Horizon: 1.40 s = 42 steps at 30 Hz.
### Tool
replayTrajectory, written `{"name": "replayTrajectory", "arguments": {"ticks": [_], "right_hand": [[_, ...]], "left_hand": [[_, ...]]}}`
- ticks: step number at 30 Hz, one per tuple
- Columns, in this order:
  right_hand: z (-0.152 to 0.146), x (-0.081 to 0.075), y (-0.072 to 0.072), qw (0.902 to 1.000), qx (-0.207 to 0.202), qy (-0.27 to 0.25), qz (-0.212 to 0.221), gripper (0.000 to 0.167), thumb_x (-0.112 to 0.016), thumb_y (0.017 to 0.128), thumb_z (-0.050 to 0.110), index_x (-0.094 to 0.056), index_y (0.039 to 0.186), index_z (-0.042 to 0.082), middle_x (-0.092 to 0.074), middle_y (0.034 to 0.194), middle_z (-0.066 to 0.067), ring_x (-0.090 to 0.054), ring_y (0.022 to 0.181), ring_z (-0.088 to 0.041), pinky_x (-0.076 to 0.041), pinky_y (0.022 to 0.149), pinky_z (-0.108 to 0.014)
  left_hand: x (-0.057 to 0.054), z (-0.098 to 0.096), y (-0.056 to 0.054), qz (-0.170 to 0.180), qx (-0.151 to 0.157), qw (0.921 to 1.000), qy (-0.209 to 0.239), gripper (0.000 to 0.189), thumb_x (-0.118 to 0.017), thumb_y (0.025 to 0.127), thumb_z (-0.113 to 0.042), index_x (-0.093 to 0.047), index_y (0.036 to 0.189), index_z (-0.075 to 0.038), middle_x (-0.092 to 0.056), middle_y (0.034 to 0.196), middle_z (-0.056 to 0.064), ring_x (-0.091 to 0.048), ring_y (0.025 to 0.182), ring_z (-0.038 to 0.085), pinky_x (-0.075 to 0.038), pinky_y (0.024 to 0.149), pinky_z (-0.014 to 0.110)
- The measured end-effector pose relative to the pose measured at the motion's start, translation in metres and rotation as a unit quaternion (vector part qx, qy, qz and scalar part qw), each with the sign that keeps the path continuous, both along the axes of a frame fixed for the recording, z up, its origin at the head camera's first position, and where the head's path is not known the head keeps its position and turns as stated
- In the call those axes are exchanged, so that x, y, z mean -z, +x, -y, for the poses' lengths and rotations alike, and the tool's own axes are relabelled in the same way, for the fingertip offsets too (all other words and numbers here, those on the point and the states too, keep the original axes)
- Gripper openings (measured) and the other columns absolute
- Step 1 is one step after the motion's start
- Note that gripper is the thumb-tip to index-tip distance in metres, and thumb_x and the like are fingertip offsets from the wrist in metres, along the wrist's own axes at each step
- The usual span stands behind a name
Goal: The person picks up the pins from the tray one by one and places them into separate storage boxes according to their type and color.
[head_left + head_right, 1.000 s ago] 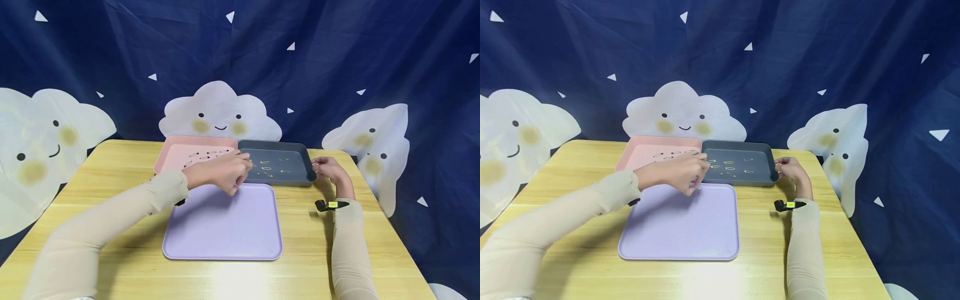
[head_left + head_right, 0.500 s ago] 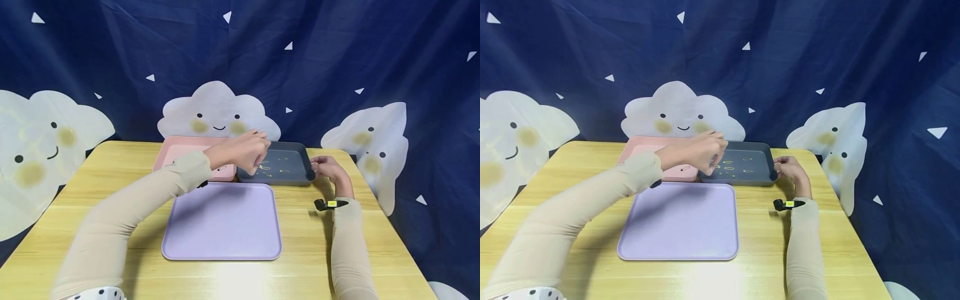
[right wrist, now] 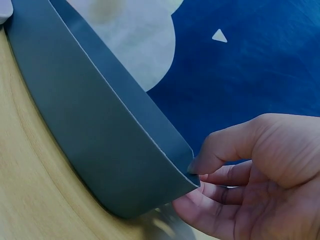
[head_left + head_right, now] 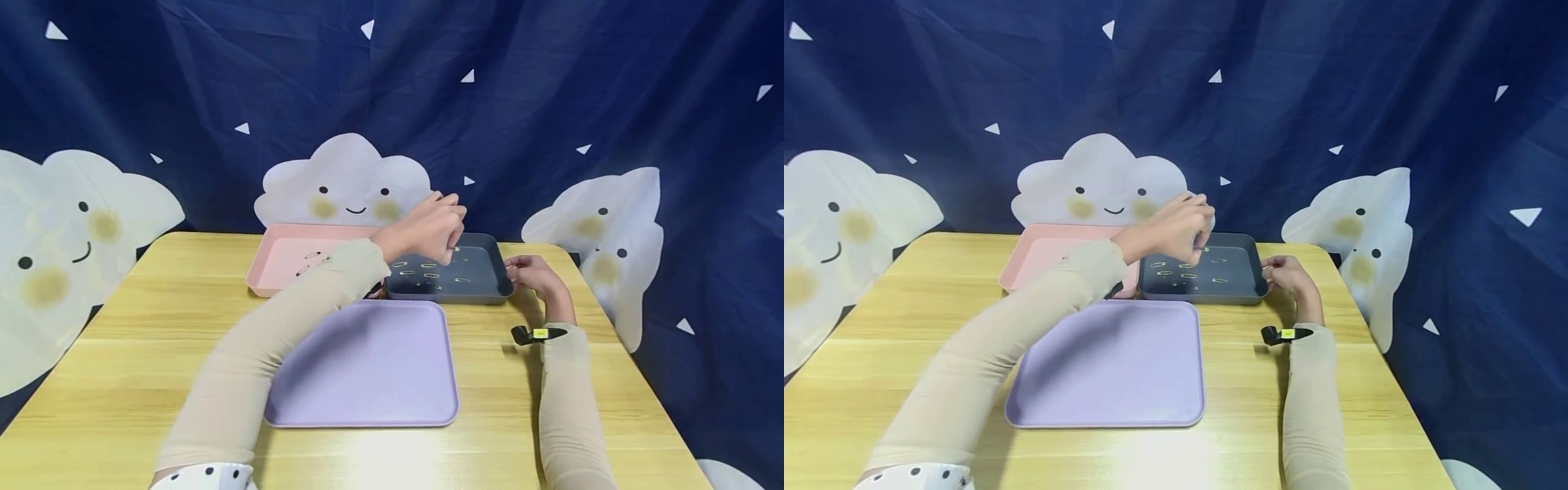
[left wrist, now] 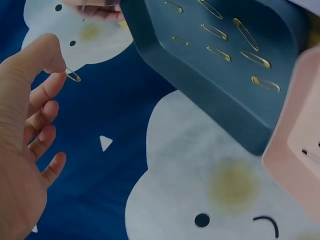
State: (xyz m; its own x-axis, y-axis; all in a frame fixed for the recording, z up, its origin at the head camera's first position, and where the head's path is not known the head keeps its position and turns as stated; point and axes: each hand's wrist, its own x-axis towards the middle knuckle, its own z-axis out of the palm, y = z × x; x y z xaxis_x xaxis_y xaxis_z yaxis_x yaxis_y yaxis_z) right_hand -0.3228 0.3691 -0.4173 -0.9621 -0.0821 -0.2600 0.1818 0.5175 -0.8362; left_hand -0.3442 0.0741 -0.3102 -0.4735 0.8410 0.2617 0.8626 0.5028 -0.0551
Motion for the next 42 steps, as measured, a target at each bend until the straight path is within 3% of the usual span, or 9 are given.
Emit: {"name": "replayTrajectory", "arguments": {"ticks": [5,12,18,24,42], "right_hand": [[0.002,0.0,0.0,1.0,-0.001,-0.002,0.001,0.049,-0.05,0.094,0.002,-0.046,0.14,-0.016,-0.061,0.104,-0.008,-0.057,0.075,-0.005,-0.055,0.076,-0.028],[0.003,0.001,0.0,0.9999,0.003,-0.011,0.006,0.051,-0.051,0.094,0.003,-0.045,0.141,-0.016,-0.062,0.099,-0.004,-0.059,0.075,-0.005,-0.055,0.074,-0.026],[0.004,0.002,-0.001,1.0,0.009,-0.002,0.002,0.048,-0.05,0.095,0.002,-0.046,0.139,-0.015,-0.061,0.1,-0.004,-0.059,0.074,-0.006,-0.055,0.073,-0.025],[0.004,0.001,0.0,1.0,0.008,-0.001,0.003,0.048,-0.05,0.095,0.003,-0.046,0.14,-0.014,-0.06,0.104,-0.006,-0.057,0.076,-0.006,-0.055,0.075,-0.025],[0.002,-0.001,0.001,0.9999,0.005,0.005,0.007,0.05,-0.049,0.095,0.003,-0.046,0.141,-0.014,-0.059,0.113,-0.013,-0.056,0.078,-0.007,-0.053,0.074,-0.024]], "left_hand": [[0.009,-0.015,-0.008,0.004,-0.03,0.9995,0.007,0.005,-0.067,0.071,-0.023,-0.066,0.066,-0.023,-0.058,0.09,-0.005,-0.043,0.095,0.02,-0.033,0.089,0.036],[0.026,-0.031,-0.018,-0.023,-0.081,0.9963,0.02,0.006,-0.069,0.071,-0.03,-0.066,0.068,-0.026,-0.057,0.093,-0.007,-0.043,0.097,0.019,-0.033,0.09,0.035],[0.043,-0.04,-0.024,-0.037,-0.105,0.9932,0.035,0.006,-0.069,0.072,-0.032,-0.068,0.07,-0.026,-0.057,0.093,-0.007,-0.043,0.096,0.019,-0.033,0.089,0.035],[0.058,-0.045,-0.027,-0.052,-0.133,0.9896,0.021,0.006,-0.068,0.073,-0.033,-0.071,0.072,-0.027,-0.059,0.095,-0.007,-0.045,0.097,0.019,-0.033,0.091,0.035],[0.095,-0.053,-0.031,-0.053,-0.157,0.9861,-0.014,0.01,-0.074,0.078,-0.037,-0.072,0.073,-0.027,-0.062,0.097,-0.007,-0.048,0.102,0.019,-0.034,0.095,0.038]]}}
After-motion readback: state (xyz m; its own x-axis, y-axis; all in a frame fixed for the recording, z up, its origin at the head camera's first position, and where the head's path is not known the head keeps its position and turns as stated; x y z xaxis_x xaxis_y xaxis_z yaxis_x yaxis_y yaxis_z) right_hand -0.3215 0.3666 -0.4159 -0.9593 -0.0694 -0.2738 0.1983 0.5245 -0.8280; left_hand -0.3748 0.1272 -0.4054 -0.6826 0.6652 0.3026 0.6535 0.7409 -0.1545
